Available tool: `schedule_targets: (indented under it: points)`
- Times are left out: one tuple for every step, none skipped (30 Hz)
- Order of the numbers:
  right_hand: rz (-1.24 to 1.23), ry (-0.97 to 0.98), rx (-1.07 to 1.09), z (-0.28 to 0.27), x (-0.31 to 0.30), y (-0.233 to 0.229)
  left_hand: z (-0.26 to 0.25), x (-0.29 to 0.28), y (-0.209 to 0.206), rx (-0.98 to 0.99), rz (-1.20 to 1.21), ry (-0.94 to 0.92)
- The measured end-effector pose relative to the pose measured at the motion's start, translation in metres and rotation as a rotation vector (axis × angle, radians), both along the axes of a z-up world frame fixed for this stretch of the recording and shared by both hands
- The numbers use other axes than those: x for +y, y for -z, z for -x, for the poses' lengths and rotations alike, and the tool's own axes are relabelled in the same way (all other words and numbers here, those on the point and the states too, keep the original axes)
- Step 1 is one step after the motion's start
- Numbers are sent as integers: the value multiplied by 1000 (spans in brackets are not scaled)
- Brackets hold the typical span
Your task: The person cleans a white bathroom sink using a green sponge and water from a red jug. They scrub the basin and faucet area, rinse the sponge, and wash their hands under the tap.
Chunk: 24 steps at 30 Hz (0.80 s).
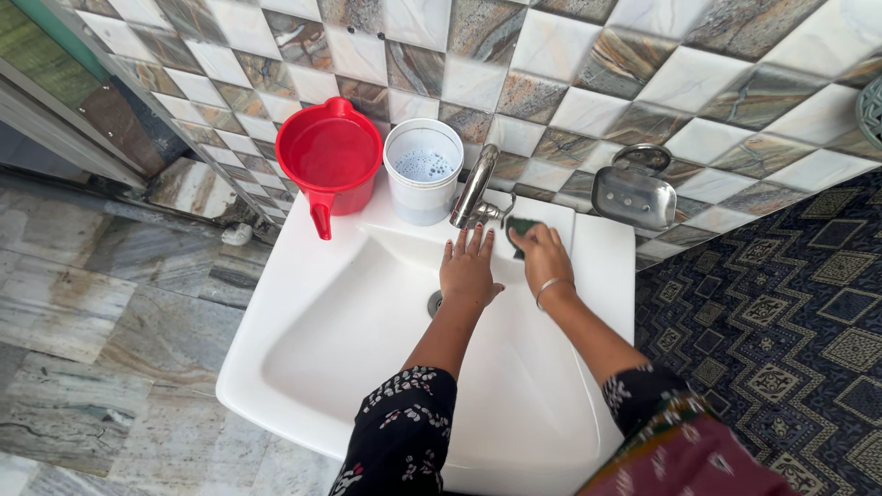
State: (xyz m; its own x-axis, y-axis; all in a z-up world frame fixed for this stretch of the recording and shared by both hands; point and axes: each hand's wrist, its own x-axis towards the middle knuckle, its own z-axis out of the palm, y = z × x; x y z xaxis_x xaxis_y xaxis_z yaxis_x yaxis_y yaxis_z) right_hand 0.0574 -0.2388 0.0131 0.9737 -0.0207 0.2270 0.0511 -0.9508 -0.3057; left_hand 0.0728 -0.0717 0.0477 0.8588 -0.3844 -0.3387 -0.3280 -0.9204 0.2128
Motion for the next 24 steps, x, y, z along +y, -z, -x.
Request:
schedule_targets:
  points:
    - [7,6,-26,-11,1,1,0,1,0,3,-1,1]
    - [20,11,-53,-30,0,-1,0,-2,0,6,6,3]
    - [34,16,-79,-43,-2,-3,-4,-2,1,-19,15,3]
    - [32,27,-74,-44,-1,-2,-3,0,5,-33,22,1]
    - [31,37,-68,-44,1,-1,-2,1,8,-47,29,0]
    - [19,54,-67,-43,7,-1,-1,3,9,-60,31,3]
    - [0,34,-61,-28,12,0,0,4,9,-72,32,7]
    - [-10,15,-63,-7,12,-1,-1,2,7,-91,42,12]
    - [-20,-4,-64,8,13,-2,-1,2,5,-67,42,9]
    - [-9,1,-55,13,12,-4,1,2,3,-45,42,3]
    - [2,5,-47,15,11,-5,2,2,0,-23,43,-2]
    - [12,7,-33,17,10,-4,3,2,-1,-18,41,-2]
    - [23,23,-39,9,9,-2,3,1,-1,-13,39,-1]
    - [35,34,-50,-12,7,-1,0,0,-1,-14,38,-6]
    - [48,45,-61,-32,7,0,-4,1,-1,-28,39,-4]
    - [61,56,-70,-45,6,3,-3,1,3,-31,42,-4]
    - [74,68,-80,-57,7,5,-2,0,6,-33,45,-4]
    - [74,89,-92,-61,13,7,-4,2,9,-48,46,-3]
    - [40,61,-104,-53,17,9,-6,3,9,-62,47,-1]
    - [19,34,-117,-36,13,7,-5,-1,9,-76,61,2]
    - [-2,7,-130,-18,11,3,-1,-2,10,-46,58,-2]
    - [19,3,-123,-5,13,-1,-2,-1,7,-26,52,-7]
    - [39,0,-117,10,13,-6,-4,0,5,-7,46,-13]
    - [61,-5,-100,21,14,-9,-2,1,4,-15,48,-15]
